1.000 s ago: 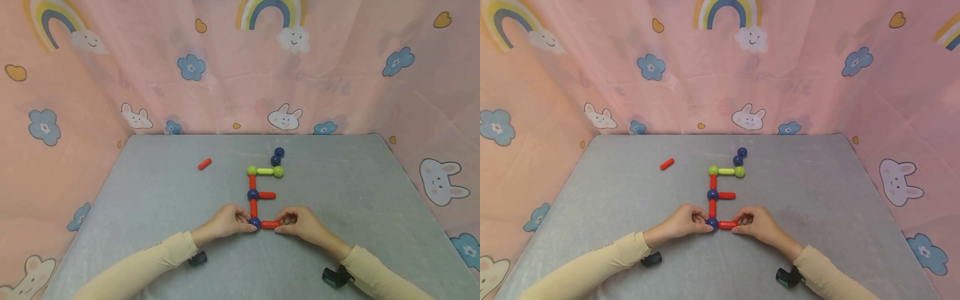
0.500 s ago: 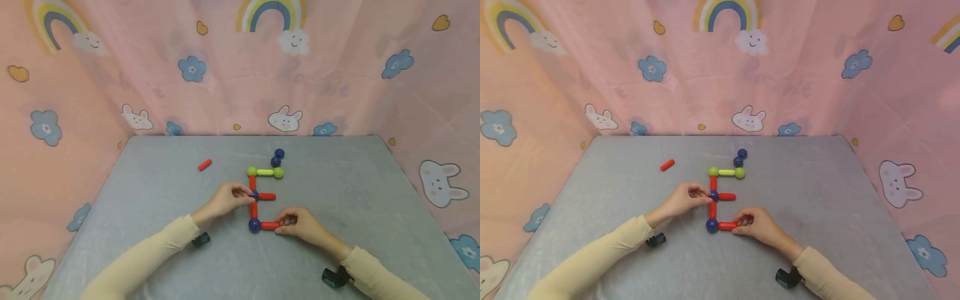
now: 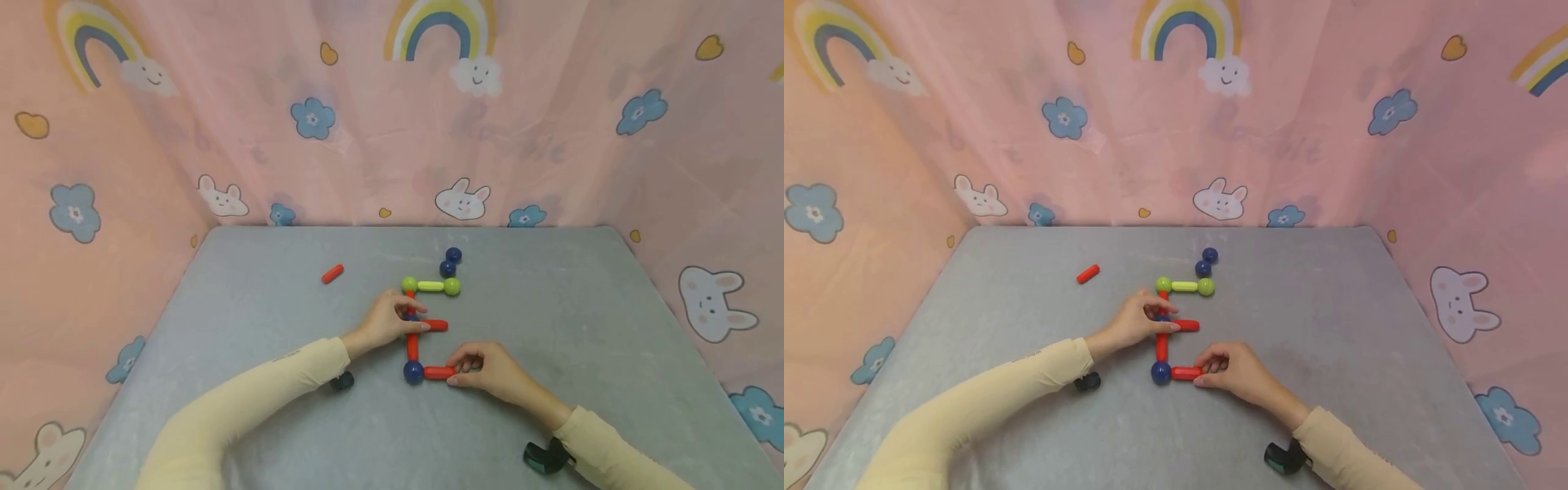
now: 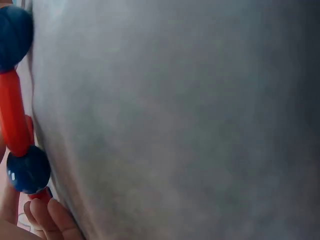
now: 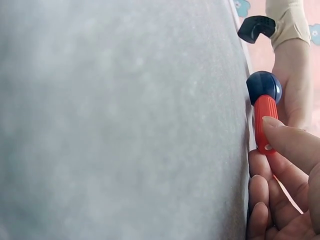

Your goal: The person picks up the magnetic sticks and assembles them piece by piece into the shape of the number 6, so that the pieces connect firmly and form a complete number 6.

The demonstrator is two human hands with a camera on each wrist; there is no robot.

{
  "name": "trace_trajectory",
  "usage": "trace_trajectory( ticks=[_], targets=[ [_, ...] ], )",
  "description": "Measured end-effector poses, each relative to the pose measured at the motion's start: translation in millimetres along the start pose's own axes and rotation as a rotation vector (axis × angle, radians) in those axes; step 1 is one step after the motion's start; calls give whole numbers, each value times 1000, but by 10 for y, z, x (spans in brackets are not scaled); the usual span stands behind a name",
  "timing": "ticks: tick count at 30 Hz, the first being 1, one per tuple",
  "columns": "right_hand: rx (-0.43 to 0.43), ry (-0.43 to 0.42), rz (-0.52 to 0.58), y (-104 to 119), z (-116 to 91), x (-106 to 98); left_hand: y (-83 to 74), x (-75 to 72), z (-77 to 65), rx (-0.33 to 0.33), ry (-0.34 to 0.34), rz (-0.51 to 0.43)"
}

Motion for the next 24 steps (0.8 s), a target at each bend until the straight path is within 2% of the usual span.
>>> trace_trajectory(
  ticks=[11, 20, 24],
  targets=[
    [2, 9, -4, -7, 7, 0, 4, 70, -3, -61, 3, 44],
    [5, 120, 61, -12, 43, -118, -23, 89, -7, -53, -13, 113],
    [-5, 163, 93, -7, 106, -224, -41, 85, -21, -66, -16, 115]
  ],
)
Point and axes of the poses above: each hand's wrist, its own z-axis towards the middle knuckle, its own x-axis out of the palm, y = z × x, the point moved 1 cm from there along z, towards the middle knuckle, and after that the axes turned 9 degrees about -x, right-handed, at the moved point
